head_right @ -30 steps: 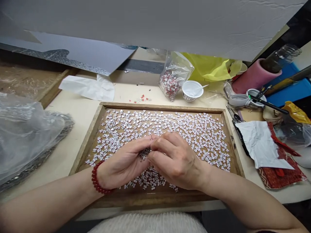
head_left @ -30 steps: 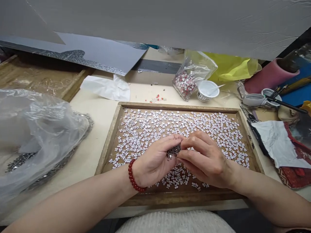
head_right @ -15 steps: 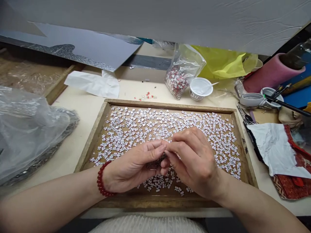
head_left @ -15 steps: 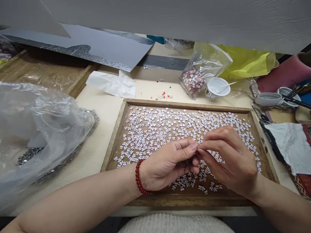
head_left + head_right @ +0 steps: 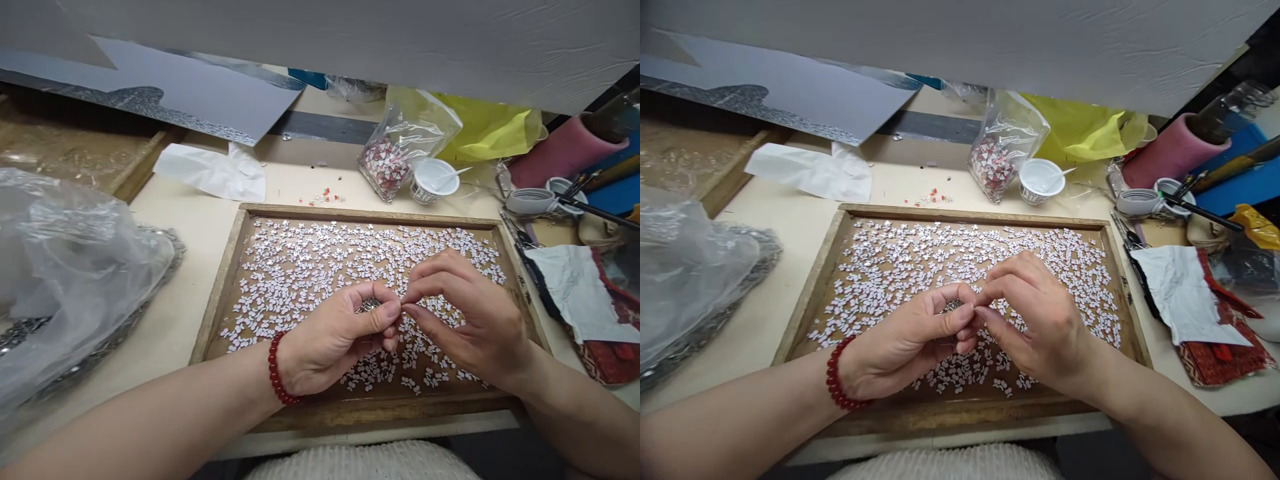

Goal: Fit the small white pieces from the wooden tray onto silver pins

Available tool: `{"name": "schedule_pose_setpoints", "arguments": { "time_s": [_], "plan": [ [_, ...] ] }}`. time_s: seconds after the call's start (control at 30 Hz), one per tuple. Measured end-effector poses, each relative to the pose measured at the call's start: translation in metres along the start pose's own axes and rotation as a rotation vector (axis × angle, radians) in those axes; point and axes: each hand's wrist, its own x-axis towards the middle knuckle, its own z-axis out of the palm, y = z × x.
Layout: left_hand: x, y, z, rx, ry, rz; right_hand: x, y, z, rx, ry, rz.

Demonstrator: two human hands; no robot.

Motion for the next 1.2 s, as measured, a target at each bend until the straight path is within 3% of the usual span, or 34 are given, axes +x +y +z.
{"name": "schedule_pose_setpoints", "arguments": {
  "time_s": [0.37, 0.53, 0.7, 0.9, 1.2],
  "plan": [
    [0.0, -0.002, 0.001, 0.044, -0.04, -0.019, -0.002, -0.005, -0.01, 0.086, -0.122, -0.019],
    [0.0, -0.003, 0.002, 0.055, -0.036, -0.025, -0.004, -0.002, -0.014, 0.076, -0.088, -0.016],
    [0.002, -0.003, 0.003, -0.018, 0.046, 0.014, 0.005, 0.032, -0.022, -0.126, 0.1, 0.065],
    [0.002, -0.001, 0.002, -0.016, 0.008, 0.001, 0.026, 0.083, -0.01, -0.39, -0.037, 0.048],
    [0.001, 0.002, 0.001, 0.025, -0.07, -0.007, 0.046, 0.105, 0.016, -0.592, -0.183, 0.089]
  ]
}}
